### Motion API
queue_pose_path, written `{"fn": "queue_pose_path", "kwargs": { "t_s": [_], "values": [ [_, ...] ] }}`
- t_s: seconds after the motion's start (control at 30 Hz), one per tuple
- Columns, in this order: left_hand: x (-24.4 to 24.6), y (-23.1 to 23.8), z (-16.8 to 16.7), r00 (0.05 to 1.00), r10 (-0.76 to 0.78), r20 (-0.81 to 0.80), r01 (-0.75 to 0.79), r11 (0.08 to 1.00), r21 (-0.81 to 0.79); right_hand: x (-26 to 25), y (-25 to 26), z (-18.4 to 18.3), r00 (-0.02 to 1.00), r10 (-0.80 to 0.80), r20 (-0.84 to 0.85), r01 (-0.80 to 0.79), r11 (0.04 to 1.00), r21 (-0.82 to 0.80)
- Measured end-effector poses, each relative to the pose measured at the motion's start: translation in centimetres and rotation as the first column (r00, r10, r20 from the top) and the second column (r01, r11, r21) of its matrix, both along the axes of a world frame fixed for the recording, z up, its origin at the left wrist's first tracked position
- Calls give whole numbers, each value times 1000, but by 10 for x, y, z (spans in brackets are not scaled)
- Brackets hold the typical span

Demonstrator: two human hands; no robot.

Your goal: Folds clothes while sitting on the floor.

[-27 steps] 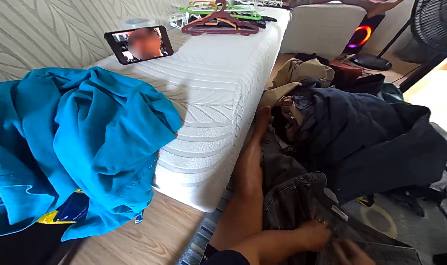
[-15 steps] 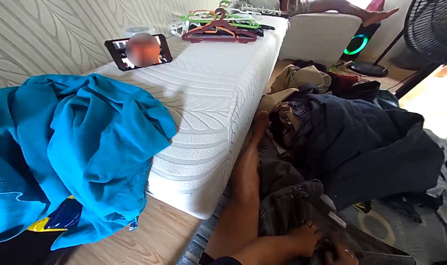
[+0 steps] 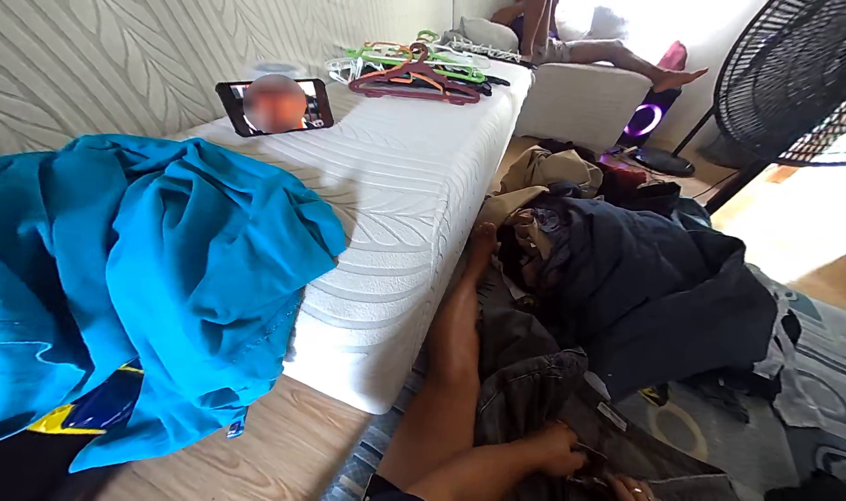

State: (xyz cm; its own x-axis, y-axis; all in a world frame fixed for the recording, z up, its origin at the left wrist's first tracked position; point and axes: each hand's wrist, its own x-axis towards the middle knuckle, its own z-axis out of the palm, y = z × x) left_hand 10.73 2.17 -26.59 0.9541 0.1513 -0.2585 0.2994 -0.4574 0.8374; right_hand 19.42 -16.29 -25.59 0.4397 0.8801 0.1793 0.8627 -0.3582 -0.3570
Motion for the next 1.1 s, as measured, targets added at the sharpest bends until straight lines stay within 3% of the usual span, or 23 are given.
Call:
{"fn": "queue_pose_path", "kwargs": {
  "t_s": [0.2, 0.47, 0.57, 0.67, 0.73, 0.8, 0.83, 0.87, 0.93, 0.97, 1.1],
  "values": [
    [-10, -8, 31, 995, 59, -83, -80, 959, -273, -24, -5, 16, 999, -4, -53, 10, 993, 120],
    [-30, -3, 24, 998, -49, -32, 41, 975, -218, -36, 0, -6, 996, -45, -78, 60, 976, 208],
    [-27, -2, 20, 999, -13, -52, 0, 969, -247, -42, -2, -12, 994, -86, -74, 100, 974, 203],
    [-26, 0, 9, 999, 37, -30, -44, 957, -287, -50, -2, -17, 999, -42, 10, 39, 973, 228],
    [-33, 3, 34, 999, 11, -43, -20, 976, -215, -55, 2, -15, 1000, 0, 27, -7, 968, 251],
    [-45, -4, 112, 959, 43, -280, -81, 989, -126, -54, 6, -15, 1000, 5, 5, -6, 963, 271],
    [-45, -6, 130, 936, 47, -349, -86, 992, -96, -51, 7, -17, 1000, 6, -23, 0, 962, 275],
    [-44, -4, 115, 950, 13, -312, -42, 995, -86, -49, 9, -18, 999, 8, -53, 6, 962, 272],
    [-31, 9, 36, 990, -114, -88, 104, 988, -116, -46, 11, -19, 995, 11, -94, 15, 965, 263],
    [-23, 10, 17, 987, -133, -87, 119, 983, -142, -44, 12, -20, 995, 18, -97, 8, 964, 264],
    [-13, 10, 16, 969, -130, -208, 94, 979, -179, -41, 16, -15, 989, 25, -146, 12, 968, 250]
  ]
}}
